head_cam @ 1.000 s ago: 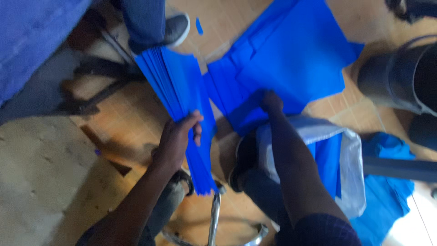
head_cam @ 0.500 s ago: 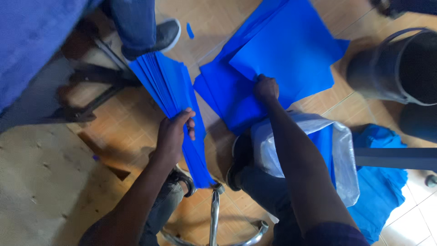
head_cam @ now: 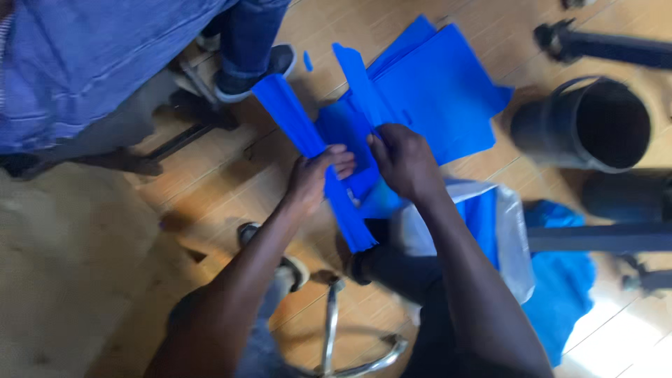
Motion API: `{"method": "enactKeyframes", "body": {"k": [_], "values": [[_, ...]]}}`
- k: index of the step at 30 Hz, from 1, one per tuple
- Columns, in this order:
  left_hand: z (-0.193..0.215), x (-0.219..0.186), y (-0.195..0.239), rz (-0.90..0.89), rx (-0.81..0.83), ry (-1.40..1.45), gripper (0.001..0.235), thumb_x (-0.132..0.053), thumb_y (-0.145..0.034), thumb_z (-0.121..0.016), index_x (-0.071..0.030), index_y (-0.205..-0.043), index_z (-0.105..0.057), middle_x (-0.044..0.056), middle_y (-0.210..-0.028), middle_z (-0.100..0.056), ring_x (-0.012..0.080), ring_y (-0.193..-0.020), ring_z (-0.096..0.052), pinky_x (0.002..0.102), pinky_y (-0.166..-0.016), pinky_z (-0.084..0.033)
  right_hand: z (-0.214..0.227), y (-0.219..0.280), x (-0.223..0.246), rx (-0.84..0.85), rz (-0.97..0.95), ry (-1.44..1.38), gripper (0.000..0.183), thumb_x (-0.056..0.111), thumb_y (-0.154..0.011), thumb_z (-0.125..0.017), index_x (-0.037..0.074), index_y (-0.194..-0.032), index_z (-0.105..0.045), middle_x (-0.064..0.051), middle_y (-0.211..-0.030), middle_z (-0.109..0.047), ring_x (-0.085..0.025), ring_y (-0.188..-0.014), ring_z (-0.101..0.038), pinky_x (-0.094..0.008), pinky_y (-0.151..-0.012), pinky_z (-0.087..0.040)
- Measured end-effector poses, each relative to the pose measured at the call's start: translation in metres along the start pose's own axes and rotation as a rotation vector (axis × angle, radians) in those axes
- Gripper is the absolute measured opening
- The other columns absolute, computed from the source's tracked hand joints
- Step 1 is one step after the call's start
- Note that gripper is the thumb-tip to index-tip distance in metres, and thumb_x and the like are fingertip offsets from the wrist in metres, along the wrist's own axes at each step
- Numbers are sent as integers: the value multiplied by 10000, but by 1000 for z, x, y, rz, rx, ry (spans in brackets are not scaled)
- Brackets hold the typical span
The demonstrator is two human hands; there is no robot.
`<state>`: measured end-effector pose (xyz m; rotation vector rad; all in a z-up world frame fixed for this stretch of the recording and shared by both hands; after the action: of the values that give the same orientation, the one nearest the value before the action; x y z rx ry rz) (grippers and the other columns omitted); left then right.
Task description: The person repeatedly folds blue fabric pieces by hand, stacking them into a neat pile on the floor. The person handles each piece individually, folding it in half and adding it to the growing stack.
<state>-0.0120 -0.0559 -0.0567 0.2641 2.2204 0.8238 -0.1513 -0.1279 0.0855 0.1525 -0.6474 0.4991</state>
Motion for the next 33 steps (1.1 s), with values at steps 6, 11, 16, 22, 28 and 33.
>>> {"method": "enactKeyframes", "body": {"k": [6,11,16,22,28,33], "values": [[-13,-1,12,24,30,-46,372,-216,-909,-800,-61,-1244,-748,199,-1227,-734,312,-1195,-684,558,-1069,-529,-20,39,46,-152,1,-11,266,176,-995,-615,68,-1233,-663,-174,-897,-537,-476,-878,-648,-514,-633,-521],[-6,-8,5,2,8,26,363,-208,-937,-780,-68,-1268,-735,134,-1274,-712,248,-1228,-646,518,-1100,-507,-31,25,52,-201,34,112,313,180,-955,-654,69,-1248,-667,-131,-910,-550,-429,-858,-666,-483,-669,-560],[-18,-35,13,-15,30,168,407,-330,-1002,-731,-115,-1343,-681,74,-1347,-664,219,-1274,-601,469,-1157,-465,-40,11,58,-318,130,251,240,219,-940,-699,104,-1149,-671,-84,-874,-556,-348,-861,-687,-427,-708,-572],[-7,-38,19,21,76,197,345,-443,-1011,-682,-157,-1204,-701,38,-1226,-723,166,-1129,-690,414,-1046,-582,-41,9,77,-333,201,252,218,268,-1040,-597,102,-1161,-670,-81,-868,-544,-336,-799,-678,-427,-634,-567],[-11,-36,18,-1,155,64,480,-471,-1051,-596,-63,-1293,-664,167,-1281,-723,270,-1192,-701,483,-1051,-578,-44,9,98,-264,292,149,193,104,-1015,-570,25,-1153,-679,-165,-924,-623,-385,-866,-708,-426,-687,-592],[-19,-50,38,-39,40,-75,495,-473,-1027,-602,-70,-1297,-704,108,-1217,-725,168,-1083,-708,365,-911,-631,-54,16,92,-257,314,114,279,178,-1034,-575,42,-1245,-695,-110,-1069,-680,-286,-998,-734,-351,-776,-610]]}}
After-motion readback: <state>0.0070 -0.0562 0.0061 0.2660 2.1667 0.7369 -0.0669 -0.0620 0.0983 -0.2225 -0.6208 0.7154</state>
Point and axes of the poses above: each hand's wrist, its own y-axis away from the middle knuckle, its own z-axis out of the back of the hand, x = y × z, the point moved 8 cm from there along -y, towards the middle knuckle
